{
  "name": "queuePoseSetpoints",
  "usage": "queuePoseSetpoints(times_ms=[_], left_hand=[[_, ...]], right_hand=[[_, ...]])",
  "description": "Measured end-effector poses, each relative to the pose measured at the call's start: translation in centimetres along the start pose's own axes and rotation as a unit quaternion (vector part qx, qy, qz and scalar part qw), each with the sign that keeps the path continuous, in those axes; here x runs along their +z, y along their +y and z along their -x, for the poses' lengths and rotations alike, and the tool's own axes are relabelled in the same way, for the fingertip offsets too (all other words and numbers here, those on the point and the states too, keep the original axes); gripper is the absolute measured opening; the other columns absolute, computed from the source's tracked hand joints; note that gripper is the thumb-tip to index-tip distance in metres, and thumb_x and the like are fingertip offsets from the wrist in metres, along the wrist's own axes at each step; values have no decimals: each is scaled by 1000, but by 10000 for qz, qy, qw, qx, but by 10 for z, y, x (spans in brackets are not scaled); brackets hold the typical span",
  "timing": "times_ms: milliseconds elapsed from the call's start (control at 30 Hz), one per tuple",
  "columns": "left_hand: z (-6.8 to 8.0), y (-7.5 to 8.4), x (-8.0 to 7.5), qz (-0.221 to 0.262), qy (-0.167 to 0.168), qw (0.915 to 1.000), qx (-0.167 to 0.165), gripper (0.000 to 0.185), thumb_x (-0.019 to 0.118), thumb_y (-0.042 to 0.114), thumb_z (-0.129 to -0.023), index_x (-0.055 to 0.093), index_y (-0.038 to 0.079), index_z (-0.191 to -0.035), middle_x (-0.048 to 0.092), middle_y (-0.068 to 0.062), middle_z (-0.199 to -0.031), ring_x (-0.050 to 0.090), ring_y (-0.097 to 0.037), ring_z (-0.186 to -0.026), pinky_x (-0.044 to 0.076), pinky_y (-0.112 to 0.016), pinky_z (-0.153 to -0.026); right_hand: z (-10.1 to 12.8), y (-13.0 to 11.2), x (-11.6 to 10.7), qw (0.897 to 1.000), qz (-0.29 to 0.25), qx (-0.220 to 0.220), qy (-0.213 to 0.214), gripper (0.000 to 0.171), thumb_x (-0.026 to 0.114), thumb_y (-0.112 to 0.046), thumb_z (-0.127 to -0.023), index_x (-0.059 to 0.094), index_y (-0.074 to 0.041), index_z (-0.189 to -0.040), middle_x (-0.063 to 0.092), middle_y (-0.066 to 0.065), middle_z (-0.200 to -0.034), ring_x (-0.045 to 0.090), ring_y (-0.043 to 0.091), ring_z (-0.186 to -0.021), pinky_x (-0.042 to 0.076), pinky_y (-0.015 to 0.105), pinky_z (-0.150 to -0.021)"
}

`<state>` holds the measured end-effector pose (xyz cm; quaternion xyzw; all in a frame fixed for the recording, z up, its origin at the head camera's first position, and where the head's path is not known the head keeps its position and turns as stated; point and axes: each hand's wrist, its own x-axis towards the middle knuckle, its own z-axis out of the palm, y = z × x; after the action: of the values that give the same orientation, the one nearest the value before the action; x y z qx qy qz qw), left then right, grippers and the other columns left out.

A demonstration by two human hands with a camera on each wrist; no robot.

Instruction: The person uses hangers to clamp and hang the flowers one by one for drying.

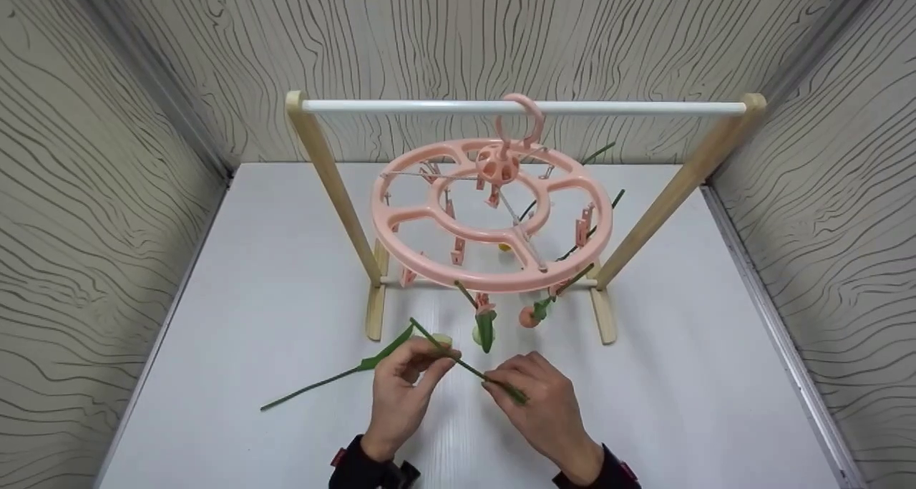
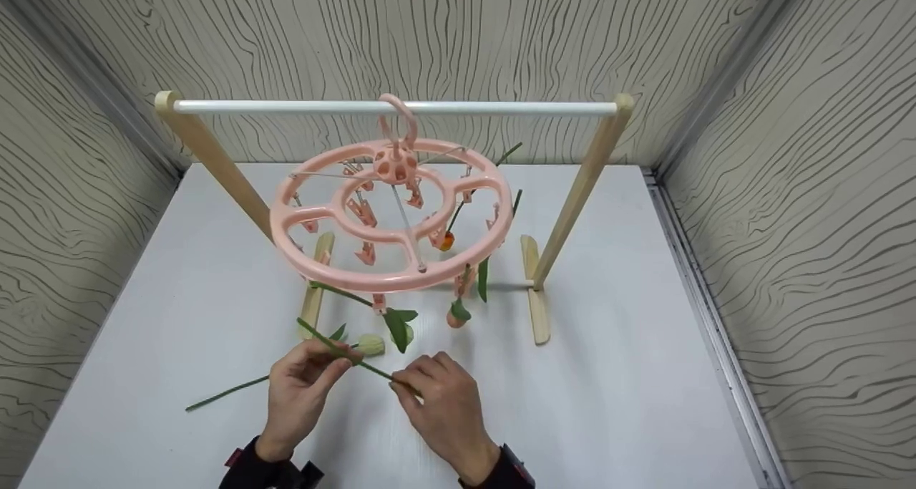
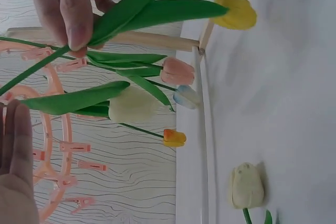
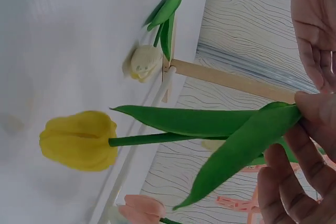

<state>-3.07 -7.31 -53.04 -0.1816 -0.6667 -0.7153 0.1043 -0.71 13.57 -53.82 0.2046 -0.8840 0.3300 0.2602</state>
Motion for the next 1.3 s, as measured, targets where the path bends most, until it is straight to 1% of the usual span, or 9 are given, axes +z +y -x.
queuePoseSetpoints(times_ms=[167, 233, 467, 633, 700, 967, 1100, 1267, 1300], left_hand=[[-5, 6, 6, 731, 38, 9971, -212, 11, 71, -8, -94, 67, -9, -104, 75, -1, -102, 78, -12, -95, 68, -29, -82], [-6, 8, 7, 904, -27, 9959, -101, 10, 70, -10, -94, 66, -10, -104, 73, 0, -101, 78, -12, -93, 68, -32, -80], [-10, 20, 6, 680, 8, 9969, 383, 12, 70, -13, -93, 68, -7, -103, 70, -18, -96, 77, -11, -90, 69, -32, -75], [-11, 30, 0, 386, 63, 9980, 505, 14, 71, -13, -91, 70, -5, -103, 69, -22, -95, 76, -10, -88, 68, -30, -71], [-13, 34, -3, 281, 103, 9981, 532, 14, 71, -13, -91, 70, -5, -102, 70, -22, -94, 76, -9, -87, 68, -30, -70], [-17, 41, -12, -76, 259, 9979, 594, 17, 74, -15, -88, 71, -4, -101, 73, -9, -94, 75, -6, -87, 66, -24, -69], [-18, 42, -14, -185, 356, 9976, 571, 18, 74, -15, -87, 71, -3, -99, 73, -3, -95, 74, -4, -87, 65, -21, -68], [-21, 42, -16, -336, 360, 9975, 505, 17, 75, -13, -88, 72, -2, -99, 72, -14, -91, 74, -4, -84, 65, -22, -66], [-21, 42, -16, -350, 357, 9975, 491, 16, 75, -13, -88, 72, -1, -99, 71, -15, -91, 74, -4, -83, 65, -23, -65]], right_hand=[[1, -1, 3, 9984, -531, 203, 36, 31, 96, -3, -68, 83, -21, -89, 73, -14, -85, 64, 5, -79, 53, 12, -70], [1, -2, 3, 9972, -700, 261, 8, 32, 96, -2, -70, 82, -23, -90, 73, -15, -85, 64, 5, -80, 53, 12, -71], [-9, -7, -13, 9940, -1088, 30, -99, 30, 93, -6, -77, 82, -21, -100, 75, -9, -93, 68, 8, -86, 55, 12, -79], [-34, -14, -42, 9928, -550, -958, 460, 14, 83, -22, -93, 82, -13, -104, 75, -2, -95, 70, 13, -86, 60, 18, -78], [-45, -18, -53, 9870, -213, -1380, 791, 19, 76, -27, -100, 82, -10, -101, 75, 1, -94, 70, 14, -84, 61, 21, -76], [-85, -35, -78, 9359, 1014, -2592, 2160, 25, 69, -21, -104, 83, -2, -94, 80, 13, -92, 70, 25, -80, 62, 34, -65], [-97, -37, -81, 9252, 1517, -2692, 2202, 21, 67, -18, -105, 83, -3, -101, 79, 14, -99, 69, 29, -90, 64, 33, -76], [-110, -34, -75, 9206, 1886, -2737, 2051, 19, 65, -12, -105, 80, -3, -114, 78, 15, -111, 68, 31, -101, 62, 35, -89], [-112, -33, -73, 9183, 1981, -2754, 2038, 20, 64, -11, -106, 80, -3, -115, 78, 15, -112, 68, 32, -102, 61, 38, -85]])
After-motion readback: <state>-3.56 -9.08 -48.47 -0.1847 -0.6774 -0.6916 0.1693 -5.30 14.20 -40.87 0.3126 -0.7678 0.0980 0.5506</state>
